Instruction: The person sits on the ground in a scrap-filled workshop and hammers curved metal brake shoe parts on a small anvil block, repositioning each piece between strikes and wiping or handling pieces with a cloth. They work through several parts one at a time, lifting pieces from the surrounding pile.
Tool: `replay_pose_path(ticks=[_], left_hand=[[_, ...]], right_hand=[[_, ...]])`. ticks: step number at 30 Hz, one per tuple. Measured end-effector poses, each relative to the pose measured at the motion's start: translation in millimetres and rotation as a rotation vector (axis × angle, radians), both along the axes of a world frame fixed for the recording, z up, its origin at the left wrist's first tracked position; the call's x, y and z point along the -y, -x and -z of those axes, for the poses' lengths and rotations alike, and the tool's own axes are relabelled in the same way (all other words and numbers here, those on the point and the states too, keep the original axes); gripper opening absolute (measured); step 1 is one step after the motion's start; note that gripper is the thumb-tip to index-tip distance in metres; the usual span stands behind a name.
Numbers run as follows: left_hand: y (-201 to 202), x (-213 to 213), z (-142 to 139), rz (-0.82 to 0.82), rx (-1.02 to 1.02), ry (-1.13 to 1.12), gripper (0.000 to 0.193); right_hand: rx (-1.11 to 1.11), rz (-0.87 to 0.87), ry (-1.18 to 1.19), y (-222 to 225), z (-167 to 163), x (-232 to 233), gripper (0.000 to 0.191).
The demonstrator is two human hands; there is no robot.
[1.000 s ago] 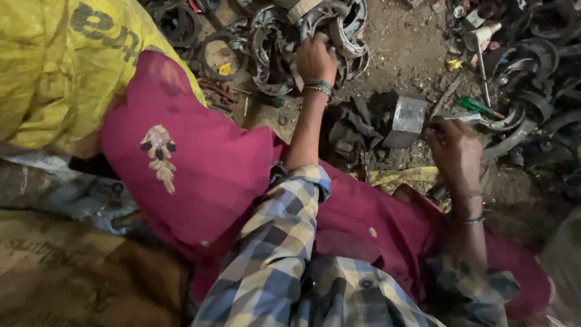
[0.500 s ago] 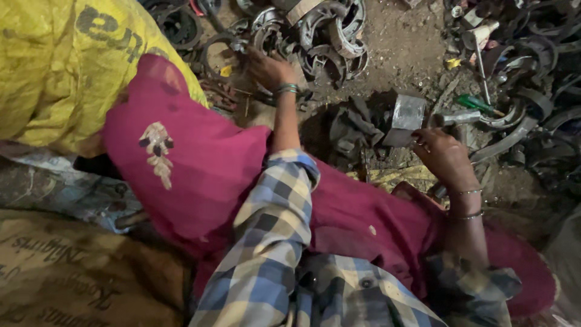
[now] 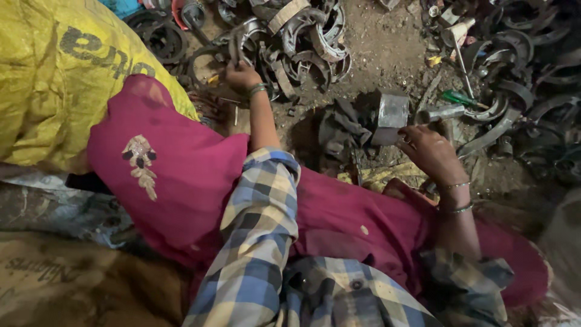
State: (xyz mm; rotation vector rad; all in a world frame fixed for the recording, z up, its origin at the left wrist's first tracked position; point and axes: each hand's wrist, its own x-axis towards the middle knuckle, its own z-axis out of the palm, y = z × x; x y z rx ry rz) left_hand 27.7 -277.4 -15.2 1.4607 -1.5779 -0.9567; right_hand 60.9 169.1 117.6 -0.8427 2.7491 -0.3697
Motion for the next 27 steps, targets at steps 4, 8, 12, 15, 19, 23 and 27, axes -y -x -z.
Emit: replay_pose_path(ticks=[4,8,12,15,19,23,27], left_hand=[[9.1,-4.2,-5.3,0.136,-0.609,-0.217,0.034],[17.9,-22.4,-22.6,0.625,-1.134,-0.369,0.025],[24.0,-55.0,-52.5,0.939,-1.077,-0.677,0.023],[33.0,-88.3,-69.0,1.101,-0.905,-0.772,0.026],[38.5,-140.7,-63.9,1.330,-0.591,-0.754,0.028],[37.0,-186.9,-43.6,1.593,-0.470,-0.623,0.028],[33.9,-225.9,-30.5,1.787,-0.312,-0.699,0.026]], right_hand=[[0.067,0.044,-0.090,-0.8,-2.8,-1.4,0.033],[-0.076,-0.022,0.080,-3.2,-9.3,-4.4,0.027],[-0.169,-0.013,0.186,-7.8,-17.5,-4.3,0.020],[-0.222,0.014,0.326,-12.7,-19.9,2.2,0.024],[-0.210,0.099,0.570,-18.6,-13.1,16.4,0.033],[-0.250,0.176,0.653,-20.5,1.1,26.4,0.044],[-0.276,0.199,0.629,-18.7,11.4,27.8,0.050]])
